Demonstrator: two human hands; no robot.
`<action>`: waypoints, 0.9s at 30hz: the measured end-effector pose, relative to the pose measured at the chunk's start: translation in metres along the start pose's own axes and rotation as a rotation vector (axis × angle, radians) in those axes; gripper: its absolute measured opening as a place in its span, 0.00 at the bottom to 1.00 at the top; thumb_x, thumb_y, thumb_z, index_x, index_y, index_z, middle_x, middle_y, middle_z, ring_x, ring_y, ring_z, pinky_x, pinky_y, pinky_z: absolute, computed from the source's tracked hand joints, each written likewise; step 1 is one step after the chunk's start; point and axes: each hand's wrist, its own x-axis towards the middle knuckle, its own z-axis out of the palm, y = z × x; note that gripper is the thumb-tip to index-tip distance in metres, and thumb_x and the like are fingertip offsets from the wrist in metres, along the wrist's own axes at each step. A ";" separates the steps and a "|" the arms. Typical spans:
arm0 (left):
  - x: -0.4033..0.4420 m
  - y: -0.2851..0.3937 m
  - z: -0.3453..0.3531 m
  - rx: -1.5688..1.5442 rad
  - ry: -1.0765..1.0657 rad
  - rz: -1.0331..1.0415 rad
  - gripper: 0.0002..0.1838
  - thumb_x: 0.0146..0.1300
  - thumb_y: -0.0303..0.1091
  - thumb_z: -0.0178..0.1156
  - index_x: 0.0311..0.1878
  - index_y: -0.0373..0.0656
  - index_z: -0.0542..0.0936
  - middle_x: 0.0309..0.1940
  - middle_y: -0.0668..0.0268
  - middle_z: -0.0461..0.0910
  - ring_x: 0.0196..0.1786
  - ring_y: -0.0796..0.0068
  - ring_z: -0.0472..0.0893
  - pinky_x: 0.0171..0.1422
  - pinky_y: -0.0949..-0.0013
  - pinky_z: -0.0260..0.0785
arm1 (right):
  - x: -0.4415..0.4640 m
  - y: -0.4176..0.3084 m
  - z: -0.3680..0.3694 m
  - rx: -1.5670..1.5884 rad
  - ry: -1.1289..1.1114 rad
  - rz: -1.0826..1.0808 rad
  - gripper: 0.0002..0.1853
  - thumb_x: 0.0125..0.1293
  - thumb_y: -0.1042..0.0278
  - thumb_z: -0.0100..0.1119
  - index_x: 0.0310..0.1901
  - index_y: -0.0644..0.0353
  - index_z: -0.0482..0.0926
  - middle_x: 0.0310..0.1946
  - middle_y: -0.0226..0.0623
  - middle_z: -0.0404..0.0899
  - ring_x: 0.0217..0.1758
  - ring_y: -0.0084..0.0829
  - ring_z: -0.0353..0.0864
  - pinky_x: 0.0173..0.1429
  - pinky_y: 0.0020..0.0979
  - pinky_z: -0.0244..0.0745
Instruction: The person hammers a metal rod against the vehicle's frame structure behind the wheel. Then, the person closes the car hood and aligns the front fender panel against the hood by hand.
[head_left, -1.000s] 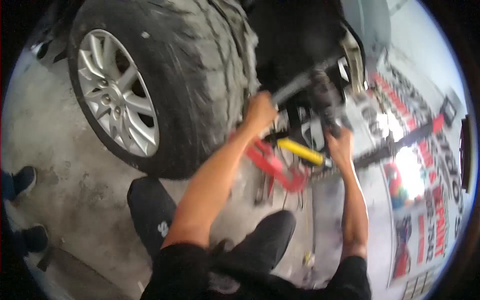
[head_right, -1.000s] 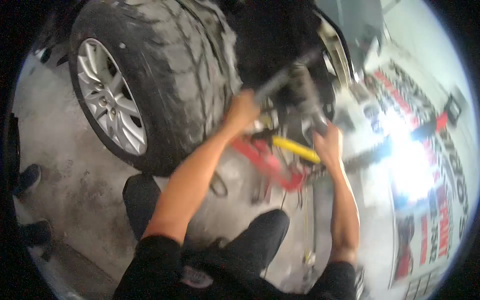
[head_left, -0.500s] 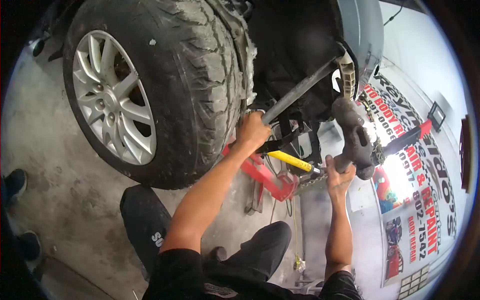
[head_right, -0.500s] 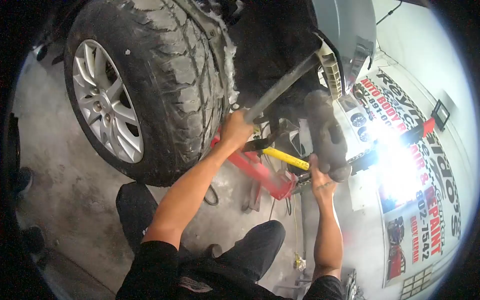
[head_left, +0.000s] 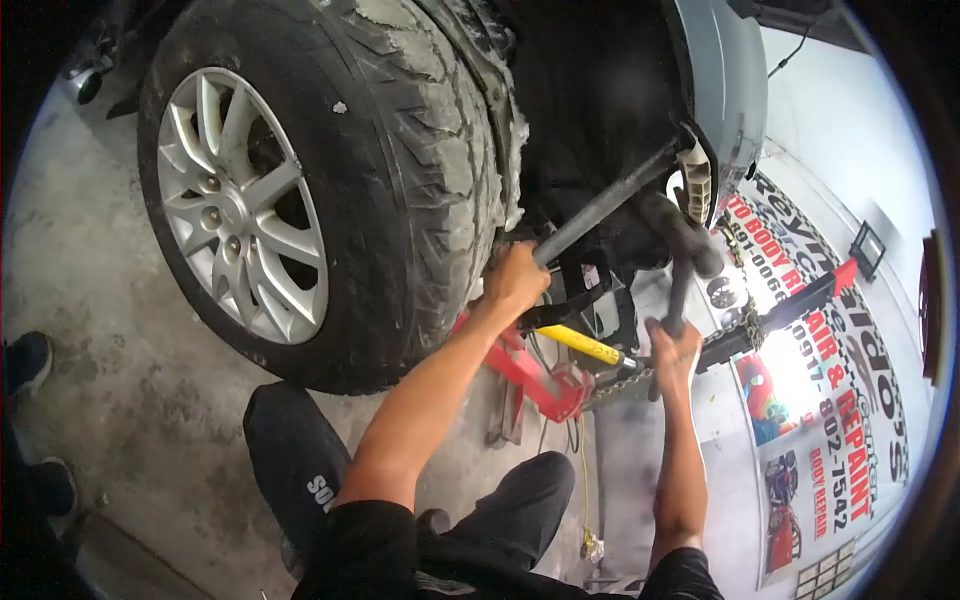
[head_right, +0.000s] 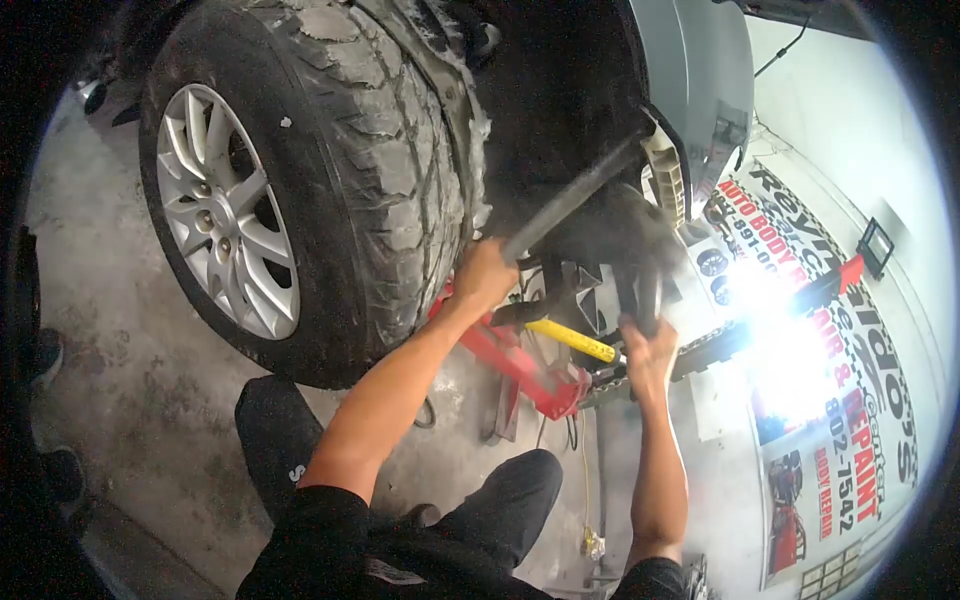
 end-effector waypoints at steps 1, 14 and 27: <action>0.003 -0.002 -0.001 0.009 -0.073 -0.007 0.16 0.56 0.31 0.62 0.48 0.38 0.86 0.38 0.42 0.86 0.46 0.40 0.86 0.52 0.46 0.77 | -0.008 0.002 -0.012 0.056 -0.003 -0.061 0.18 0.59 0.56 0.68 0.31 0.68 0.83 0.21 0.36 0.78 0.25 0.30 0.75 0.34 0.36 0.70; 0.004 0.018 -0.016 0.024 -0.204 -0.067 0.22 0.53 0.30 0.64 0.54 0.38 0.86 0.44 0.41 0.86 0.51 0.41 0.85 0.59 0.49 0.78 | 0.049 -0.018 -0.065 -0.165 0.109 -0.382 0.14 0.65 0.69 0.63 0.42 0.71 0.72 0.37 0.49 0.72 0.38 0.43 0.68 0.47 0.43 0.68; -0.006 0.010 -0.021 -0.019 -0.259 -0.118 0.19 0.54 0.32 0.66 0.50 0.36 0.85 0.42 0.42 0.86 0.50 0.41 0.86 0.57 0.48 0.78 | -0.056 0.040 0.013 -0.065 0.089 -0.060 0.13 0.62 0.64 0.71 0.27 0.64 0.81 0.22 0.31 0.78 0.27 0.27 0.76 0.35 0.33 0.72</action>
